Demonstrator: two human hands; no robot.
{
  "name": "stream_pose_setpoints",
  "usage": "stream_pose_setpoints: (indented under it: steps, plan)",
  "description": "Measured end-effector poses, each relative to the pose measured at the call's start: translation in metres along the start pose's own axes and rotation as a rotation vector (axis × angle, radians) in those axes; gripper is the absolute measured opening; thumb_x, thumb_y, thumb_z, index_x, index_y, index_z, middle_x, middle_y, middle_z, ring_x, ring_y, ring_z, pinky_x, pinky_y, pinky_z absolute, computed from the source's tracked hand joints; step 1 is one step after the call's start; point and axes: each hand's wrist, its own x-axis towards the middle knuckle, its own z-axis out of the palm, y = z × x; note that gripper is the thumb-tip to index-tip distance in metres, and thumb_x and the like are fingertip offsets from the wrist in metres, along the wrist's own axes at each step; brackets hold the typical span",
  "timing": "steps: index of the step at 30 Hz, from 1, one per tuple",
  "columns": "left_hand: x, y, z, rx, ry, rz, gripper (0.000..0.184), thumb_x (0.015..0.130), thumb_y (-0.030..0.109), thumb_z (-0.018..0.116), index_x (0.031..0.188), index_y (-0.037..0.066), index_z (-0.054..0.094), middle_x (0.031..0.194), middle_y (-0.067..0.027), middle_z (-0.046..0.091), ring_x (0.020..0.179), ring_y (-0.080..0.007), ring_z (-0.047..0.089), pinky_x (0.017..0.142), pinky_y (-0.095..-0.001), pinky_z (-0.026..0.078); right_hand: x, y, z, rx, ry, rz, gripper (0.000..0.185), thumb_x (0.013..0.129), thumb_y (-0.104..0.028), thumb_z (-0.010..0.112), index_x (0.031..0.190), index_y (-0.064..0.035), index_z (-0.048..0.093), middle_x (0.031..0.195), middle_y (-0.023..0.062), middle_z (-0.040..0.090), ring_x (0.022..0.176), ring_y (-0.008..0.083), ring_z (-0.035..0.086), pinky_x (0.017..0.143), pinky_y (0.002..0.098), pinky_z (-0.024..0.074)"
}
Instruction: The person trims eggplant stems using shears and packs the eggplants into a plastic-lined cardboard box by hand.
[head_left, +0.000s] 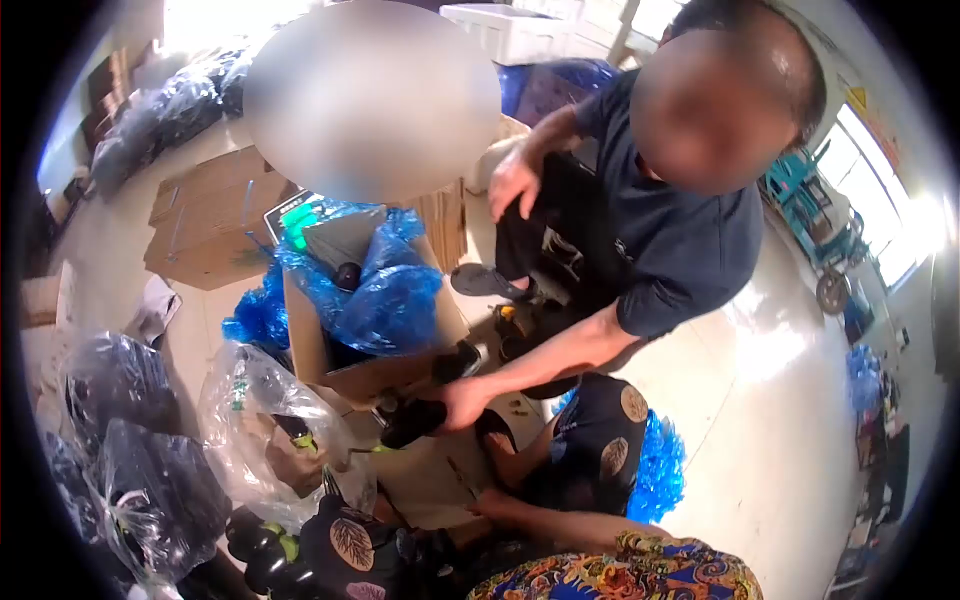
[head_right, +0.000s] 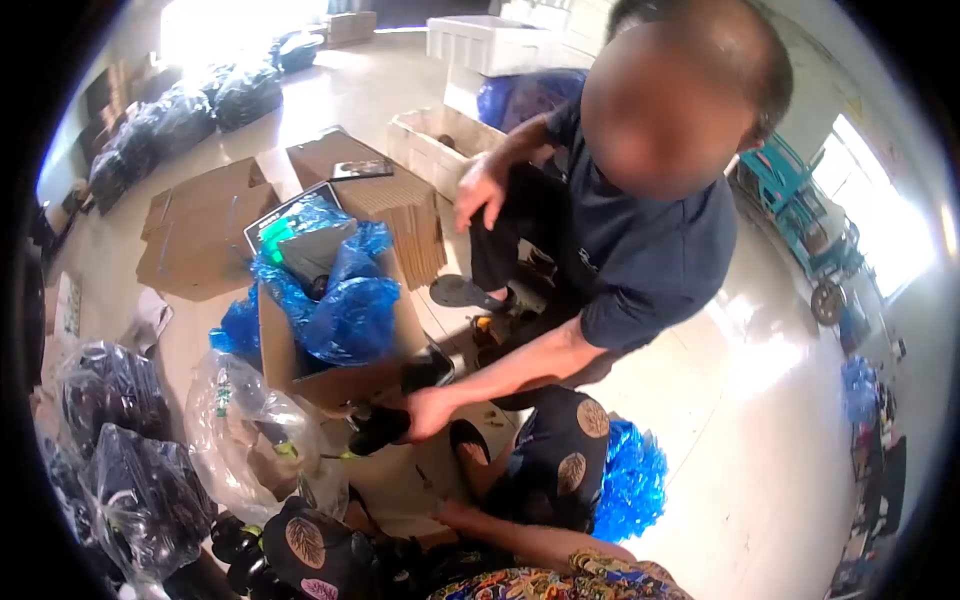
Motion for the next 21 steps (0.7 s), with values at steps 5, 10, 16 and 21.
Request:
stream_pose_setpoints:
  steps: [5, 10, 16, 21]
  plan:
    - [0.027, 0.016, -0.013, 0.008, 0.005, 0.063, 0.041, 0.094, 0.037, 0.049, 0.125, 0.013, 0.060, 0.099, -0.0206, 0.068, 0.089, -0.0400, 0.065, 0.075, -0.0499, 0.051, 0.006, 0.003, 0.003, -0.071, 0.009, 0.016, 0.045, 0.082, -0.036, 0.071, 0.099, 0.0045, 0.064, 0.082, 0.0120, 0.065, 0.072, 0.0219, 0.060, 0.069, 0.0343, 0.0477]
    - [0.045, 0.035, -0.024, 0.001, 0.019, 0.058, 0.041, 0.094, 0.037, 0.048, 0.124, 0.012, 0.060, 0.101, -0.0205, 0.068, 0.092, -0.0396, 0.065, 0.077, -0.0495, 0.051, 0.008, 0.009, 0.002, -0.051, 0.032, -0.029, 0.048, 0.086, -0.040, 0.065, 0.108, 0.0020, 0.061, 0.090, 0.0119, 0.066, 0.080, 0.0224, 0.061, 0.072, 0.0355, 0.0477]
    - [0.061, 0.025, 0.031, -0.032, 0.454, 0.219, 0.037, 0.081, 0.015, 0.064, 0.113, -0.003, 0.058, 0.087, -0.0180, 0.063, 0.076, -0.0387, 0.061, 0.068, -0.0485, 0.050, 0.034, 0.095, 0.002, -0.383, 0.042, -0.426, 0.047, 0.090, -0.043, 0.059, 0.110, -0.0006, 0.061, 0.090, 0.0158, 0.065, 0.081, 0.0304, 0.061, 0.074, 0.0457, 0.0482]
    - [0.041, 0.057, -0.025, -0.206, 0.206, 0.113, 0.046, 0.079, 0.025, 0.072, 0.117, 0.004, 0.056, 0.104, -0.0193, 0.058, 0.101, -0.0393, 0.054, 0.085, -0.0482, 0.044, 0.012, 0.022, -0.024, -0.216, -0.150, -0.050, 0.048, 0.085, -0.038, 0.064, 0.113, 0.0011, 0.061, 0.096, 0.0174, 0.067, 0.087, 0.0307, 0.063, 0.078, 0.0418, 0.0483]
